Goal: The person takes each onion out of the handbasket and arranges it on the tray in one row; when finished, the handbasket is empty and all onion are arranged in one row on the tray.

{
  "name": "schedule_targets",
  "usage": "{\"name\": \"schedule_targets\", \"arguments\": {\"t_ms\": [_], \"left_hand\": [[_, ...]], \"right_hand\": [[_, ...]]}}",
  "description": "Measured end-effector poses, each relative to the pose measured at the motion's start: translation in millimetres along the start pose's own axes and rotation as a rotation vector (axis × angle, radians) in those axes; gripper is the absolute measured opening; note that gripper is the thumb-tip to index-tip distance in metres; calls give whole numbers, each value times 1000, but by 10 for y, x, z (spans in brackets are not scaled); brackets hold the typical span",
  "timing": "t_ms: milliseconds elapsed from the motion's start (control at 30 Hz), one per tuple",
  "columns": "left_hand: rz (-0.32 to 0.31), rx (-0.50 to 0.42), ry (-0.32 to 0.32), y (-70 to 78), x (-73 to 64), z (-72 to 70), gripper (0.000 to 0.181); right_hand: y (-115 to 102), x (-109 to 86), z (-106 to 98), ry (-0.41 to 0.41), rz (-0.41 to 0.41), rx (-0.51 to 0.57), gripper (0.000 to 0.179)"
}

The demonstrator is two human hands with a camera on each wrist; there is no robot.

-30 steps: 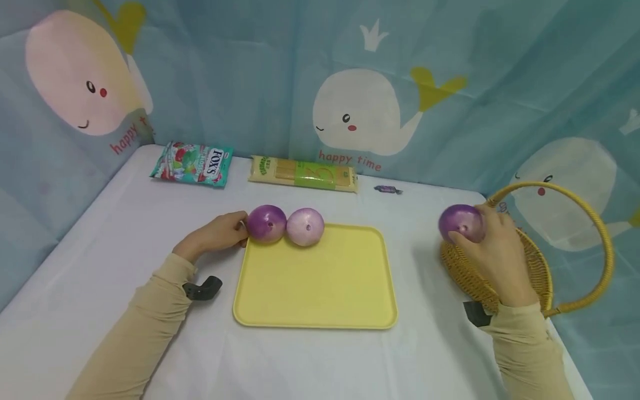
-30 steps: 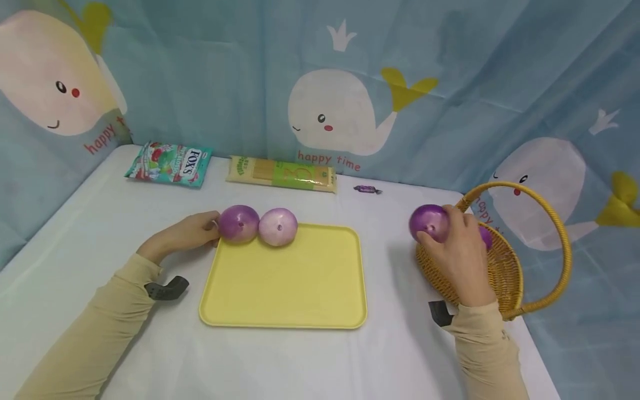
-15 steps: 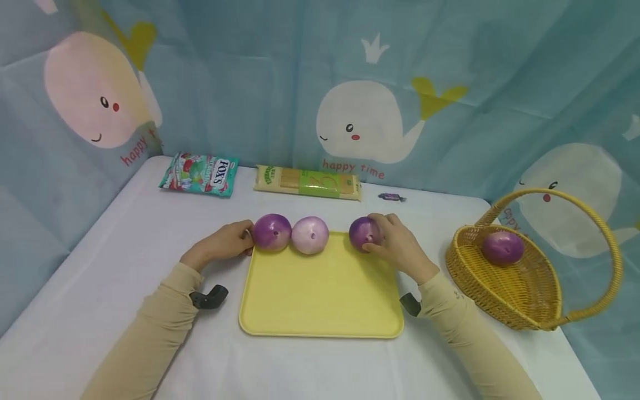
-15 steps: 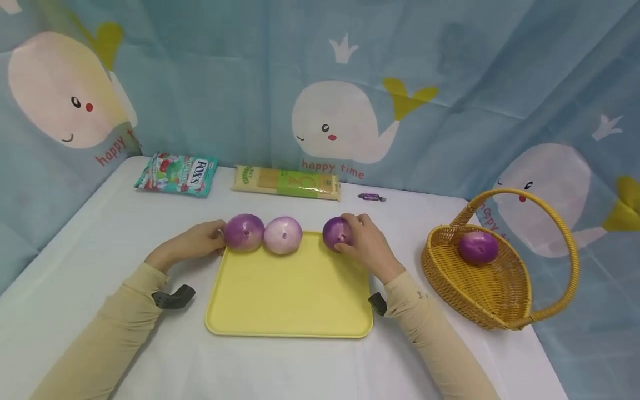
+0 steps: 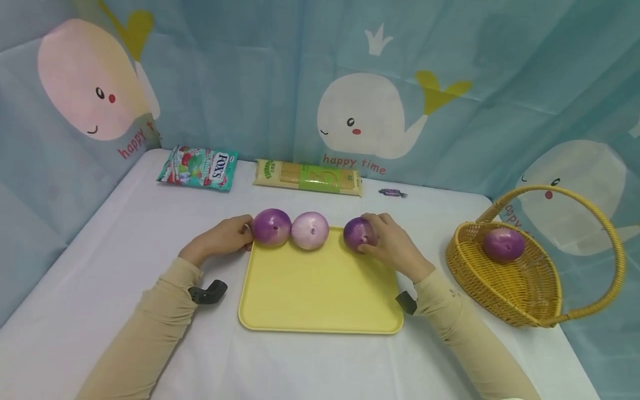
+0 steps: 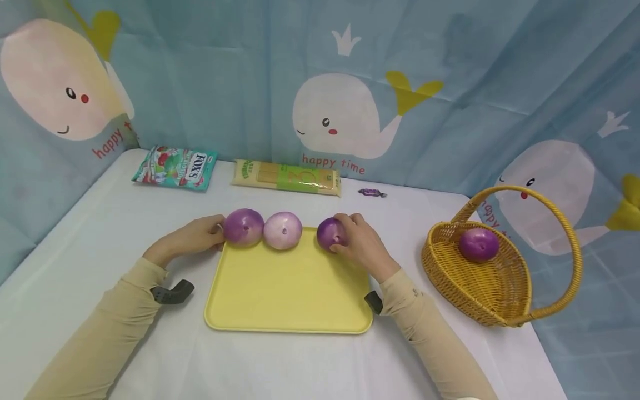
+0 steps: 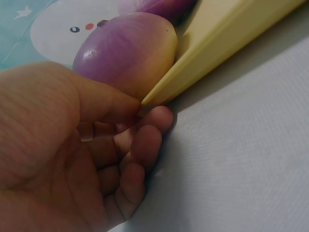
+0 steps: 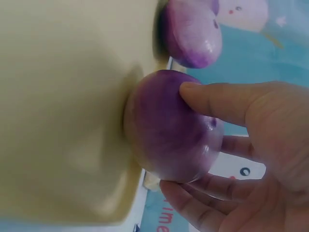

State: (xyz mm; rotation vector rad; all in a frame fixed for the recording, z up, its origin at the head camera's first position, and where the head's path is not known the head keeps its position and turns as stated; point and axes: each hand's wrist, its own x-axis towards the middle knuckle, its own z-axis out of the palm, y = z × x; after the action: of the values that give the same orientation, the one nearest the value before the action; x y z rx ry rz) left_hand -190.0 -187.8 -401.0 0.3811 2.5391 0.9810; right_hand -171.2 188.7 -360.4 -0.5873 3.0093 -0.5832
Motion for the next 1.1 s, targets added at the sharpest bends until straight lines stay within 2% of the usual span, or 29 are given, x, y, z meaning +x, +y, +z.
{"name": "schedule_targets", "arguments": {"t_ms": [400,600,1100], "left_hand": [[-13,-6,-6,20,-21,-2,21],[-11,3,2,23,-22,-1,16],[-14,6,-3,9,-9,3,17]], "right_hand": [[-127,106,106,27,-85,33,63],[-174,128,153,40,-116,39,62],[-141,114,163,18,-95,54,64]]}}
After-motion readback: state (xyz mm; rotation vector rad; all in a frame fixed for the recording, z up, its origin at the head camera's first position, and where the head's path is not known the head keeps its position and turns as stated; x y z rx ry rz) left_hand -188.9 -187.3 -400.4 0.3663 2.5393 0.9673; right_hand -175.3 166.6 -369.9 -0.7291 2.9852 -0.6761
